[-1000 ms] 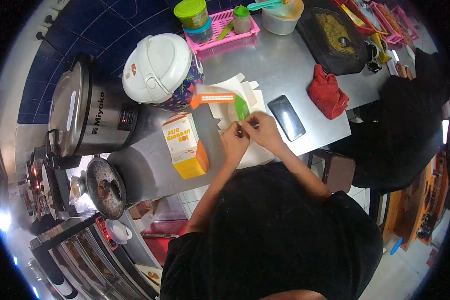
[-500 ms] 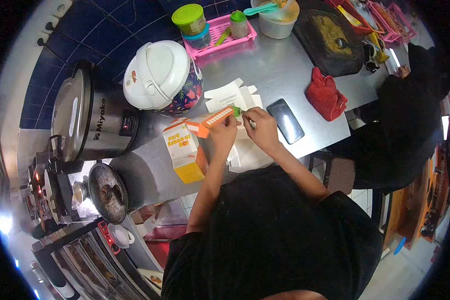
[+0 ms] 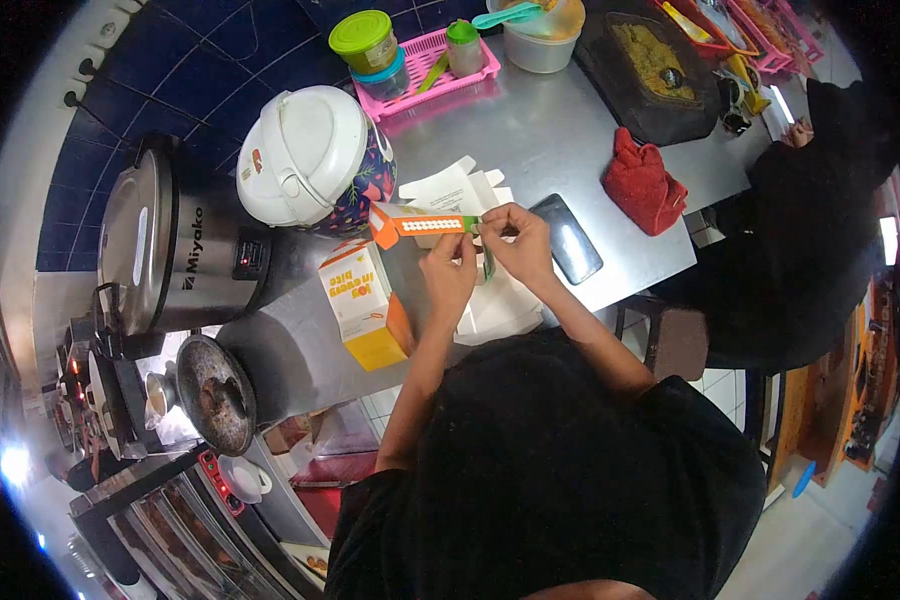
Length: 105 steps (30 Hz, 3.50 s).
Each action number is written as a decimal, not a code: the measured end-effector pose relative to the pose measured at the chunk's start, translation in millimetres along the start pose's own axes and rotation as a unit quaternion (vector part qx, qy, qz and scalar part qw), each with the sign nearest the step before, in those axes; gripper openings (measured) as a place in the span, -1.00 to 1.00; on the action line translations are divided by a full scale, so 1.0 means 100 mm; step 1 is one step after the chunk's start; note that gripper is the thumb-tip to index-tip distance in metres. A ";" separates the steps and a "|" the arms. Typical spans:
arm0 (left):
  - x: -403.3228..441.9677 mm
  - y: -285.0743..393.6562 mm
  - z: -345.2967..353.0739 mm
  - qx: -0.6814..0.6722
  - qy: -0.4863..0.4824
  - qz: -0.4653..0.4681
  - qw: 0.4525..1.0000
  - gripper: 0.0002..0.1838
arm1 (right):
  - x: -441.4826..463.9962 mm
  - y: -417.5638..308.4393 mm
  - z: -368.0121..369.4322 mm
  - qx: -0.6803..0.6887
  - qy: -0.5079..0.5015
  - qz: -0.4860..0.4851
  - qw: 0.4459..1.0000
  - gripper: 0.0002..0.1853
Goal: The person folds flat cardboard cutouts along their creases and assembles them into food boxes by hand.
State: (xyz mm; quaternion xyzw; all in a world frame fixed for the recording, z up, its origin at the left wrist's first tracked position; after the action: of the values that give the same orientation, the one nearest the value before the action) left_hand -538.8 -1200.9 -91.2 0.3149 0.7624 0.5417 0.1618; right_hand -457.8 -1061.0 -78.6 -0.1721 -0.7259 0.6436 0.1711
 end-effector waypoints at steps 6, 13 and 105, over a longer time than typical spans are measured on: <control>-0.03 0.20 -0.03 0.023 -0.002 0.016 1.000 -0.94 | 0.02 0.01 -0.01 -0.004 -0.008 0.010 1.000 -0.87; -0.04 0.21 0.01 0.050 -0.028 0.013 0.998 -0.91 | 0.03 0.22 0.02 0.035 -0.026 0.044 0.998 -0.88; -0.82 0.84 -1.26 -0.472 0.060 -0.001 0.879 -0.76 | -0.01 -1.25 1.02 0.121 -0.350 -0.024 0.929 -0.71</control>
State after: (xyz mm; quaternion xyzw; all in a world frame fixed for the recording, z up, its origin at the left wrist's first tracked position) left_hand -525.5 -1327.8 24.0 0.1675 0.4243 0.8553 0.2458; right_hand -508.8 -1164.3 33.8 0.1032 -0.6604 0.7415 -0.0587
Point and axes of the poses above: each hand's wrist, its own x-axis towards the middle knuckle, its own z-axis out of the palm, y = z × x, the point moved 10 cm from there along x, towards the middle knuckle, and after that the axes turned 14 degrees about -y, right-handed, at the moved point
